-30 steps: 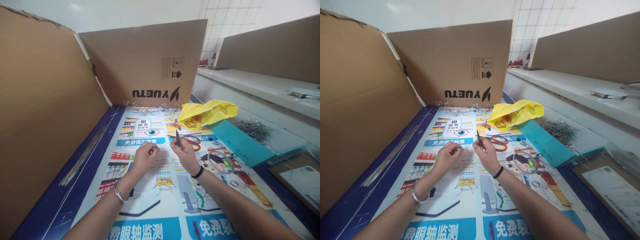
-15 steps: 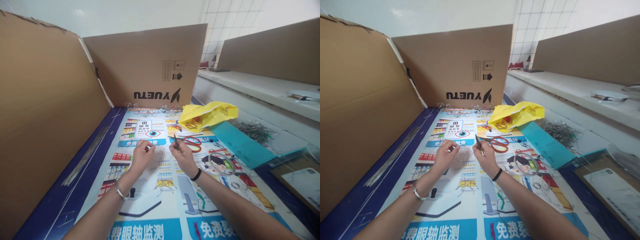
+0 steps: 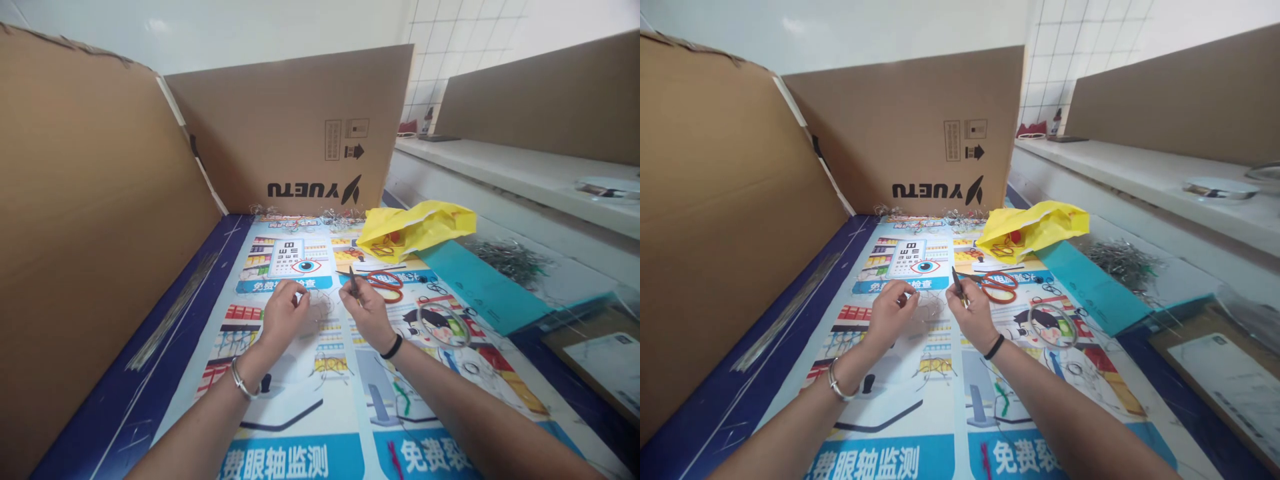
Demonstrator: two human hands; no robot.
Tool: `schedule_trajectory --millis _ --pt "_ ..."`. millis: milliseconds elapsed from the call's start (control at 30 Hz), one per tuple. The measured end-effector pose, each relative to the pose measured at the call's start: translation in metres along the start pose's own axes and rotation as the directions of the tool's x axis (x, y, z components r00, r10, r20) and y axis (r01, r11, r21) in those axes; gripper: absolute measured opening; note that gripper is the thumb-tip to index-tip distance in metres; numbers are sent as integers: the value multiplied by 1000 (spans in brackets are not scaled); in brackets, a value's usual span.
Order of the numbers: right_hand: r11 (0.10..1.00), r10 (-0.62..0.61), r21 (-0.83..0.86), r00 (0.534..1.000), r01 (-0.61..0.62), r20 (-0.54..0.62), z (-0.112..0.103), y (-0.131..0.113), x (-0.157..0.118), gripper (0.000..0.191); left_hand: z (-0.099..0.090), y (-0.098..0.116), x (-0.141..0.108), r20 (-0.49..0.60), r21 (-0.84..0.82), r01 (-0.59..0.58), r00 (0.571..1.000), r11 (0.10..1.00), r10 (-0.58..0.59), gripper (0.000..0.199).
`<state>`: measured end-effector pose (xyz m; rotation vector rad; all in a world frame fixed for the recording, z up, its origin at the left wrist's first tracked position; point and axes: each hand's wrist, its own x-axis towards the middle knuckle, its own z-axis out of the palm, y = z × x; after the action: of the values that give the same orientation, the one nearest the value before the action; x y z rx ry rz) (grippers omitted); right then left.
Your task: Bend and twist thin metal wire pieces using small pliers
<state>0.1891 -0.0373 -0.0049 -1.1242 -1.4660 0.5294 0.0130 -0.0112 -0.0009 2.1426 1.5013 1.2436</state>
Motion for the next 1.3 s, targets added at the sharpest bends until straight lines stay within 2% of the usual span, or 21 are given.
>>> schedule_trajectory --millis 300,733,1033,1167,1300 --pt "1000 -6 9 1000 6 7 -1 0 -1 9 -5 7 -4 -67 78 -100 992 992 105 3" --pt "1000 2 -11 1000 -2 19 -2 -3 -1 9 -6 10 -6 -48 123 -77 995 989 83 5" --pt "1000 -10 23 1000 10 18 -1 -3 0 9 -5 5 -1 -45 79 58 997 995 -55 4" --pt "999 -25 24 999 24 27 0 -2 0 9 -2 0 1 -51 25 154 987 988 -153 6" --pt "1000 -18 3 999 18 30 0 -1 0 9 0 -5 2 -8 -38 226 974 973 -226 8"
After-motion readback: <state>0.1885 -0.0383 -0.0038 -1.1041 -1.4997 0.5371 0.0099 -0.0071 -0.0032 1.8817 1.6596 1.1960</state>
